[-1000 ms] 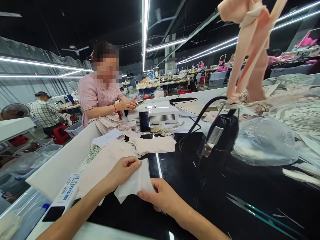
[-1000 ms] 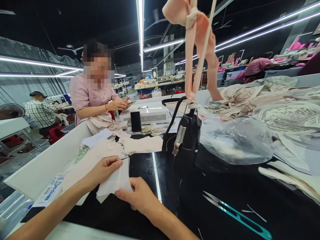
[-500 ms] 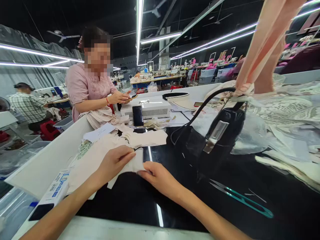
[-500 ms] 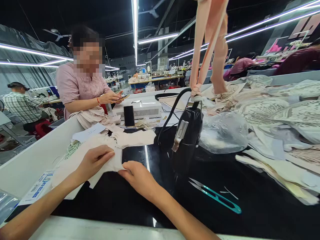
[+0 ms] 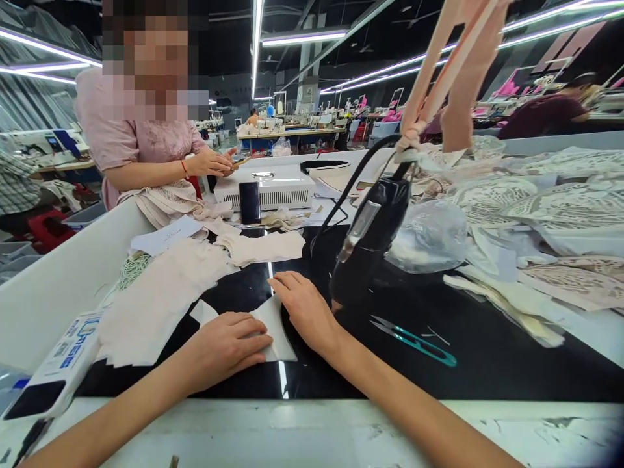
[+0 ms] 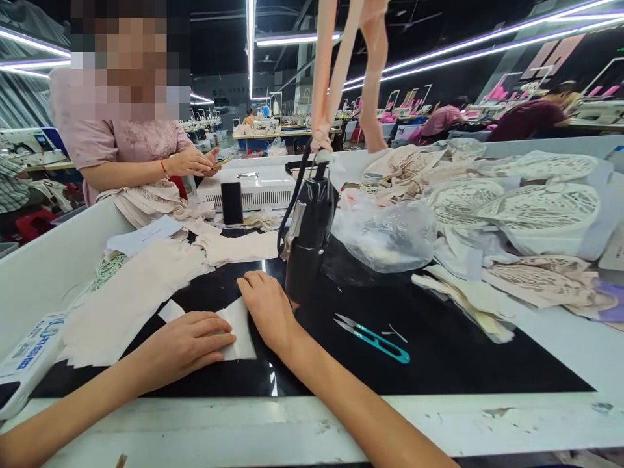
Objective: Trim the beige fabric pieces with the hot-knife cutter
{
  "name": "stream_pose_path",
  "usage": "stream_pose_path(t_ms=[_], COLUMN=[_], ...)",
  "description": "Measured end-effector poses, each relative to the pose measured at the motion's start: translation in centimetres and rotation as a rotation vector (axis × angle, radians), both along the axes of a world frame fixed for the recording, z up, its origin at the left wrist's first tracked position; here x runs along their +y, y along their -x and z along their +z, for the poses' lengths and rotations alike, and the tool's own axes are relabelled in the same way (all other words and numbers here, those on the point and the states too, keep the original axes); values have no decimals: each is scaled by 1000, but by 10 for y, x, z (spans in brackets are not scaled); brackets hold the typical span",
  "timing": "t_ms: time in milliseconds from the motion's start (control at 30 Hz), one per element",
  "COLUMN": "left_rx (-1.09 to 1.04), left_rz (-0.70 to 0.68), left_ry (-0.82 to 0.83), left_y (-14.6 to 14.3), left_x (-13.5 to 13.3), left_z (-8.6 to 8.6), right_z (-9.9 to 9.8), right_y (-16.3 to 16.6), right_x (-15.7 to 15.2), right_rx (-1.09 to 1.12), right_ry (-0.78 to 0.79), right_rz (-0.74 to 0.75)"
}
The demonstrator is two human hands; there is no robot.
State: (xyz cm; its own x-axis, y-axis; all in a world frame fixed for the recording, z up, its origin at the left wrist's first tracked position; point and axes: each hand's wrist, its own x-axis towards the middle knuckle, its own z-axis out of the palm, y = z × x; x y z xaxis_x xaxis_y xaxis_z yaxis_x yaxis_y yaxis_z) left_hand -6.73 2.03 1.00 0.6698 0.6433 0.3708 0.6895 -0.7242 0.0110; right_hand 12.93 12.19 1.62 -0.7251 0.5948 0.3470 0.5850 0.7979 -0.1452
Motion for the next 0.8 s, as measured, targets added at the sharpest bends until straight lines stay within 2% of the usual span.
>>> stream_pose_path(t_ms=[200,367,433,533,600,667,733,800], left_rx=[-27,-32,-36,-63,-81,-90,-99,-104], left_rz=[-28,-56,-78,-109,-125,-136,-140,-131], left_ry=[59,152,187,215,227,240,247,238], left_y=[5,5,4,3,2,1,-2,-7], left_x=[-3,-6,-6,-6,-4,-4,-4,-6], left_z=[-1,0,2,5,6,8,9,10], right_z=[-4,0,9,27,39,48,52,53], right_y=[-3,-12,-24,-51,-70,-82,-84,-78], right_x=[-12,-28,-38,-51,-53,-49,-42,-34], right_rx=[-47,37,151,421,550,752,992,1115], right_ry=[-90,-160,-226,-453,-652,-734,-623,-349], right_rz=[83,134,189,241,174,37,-97,-151])
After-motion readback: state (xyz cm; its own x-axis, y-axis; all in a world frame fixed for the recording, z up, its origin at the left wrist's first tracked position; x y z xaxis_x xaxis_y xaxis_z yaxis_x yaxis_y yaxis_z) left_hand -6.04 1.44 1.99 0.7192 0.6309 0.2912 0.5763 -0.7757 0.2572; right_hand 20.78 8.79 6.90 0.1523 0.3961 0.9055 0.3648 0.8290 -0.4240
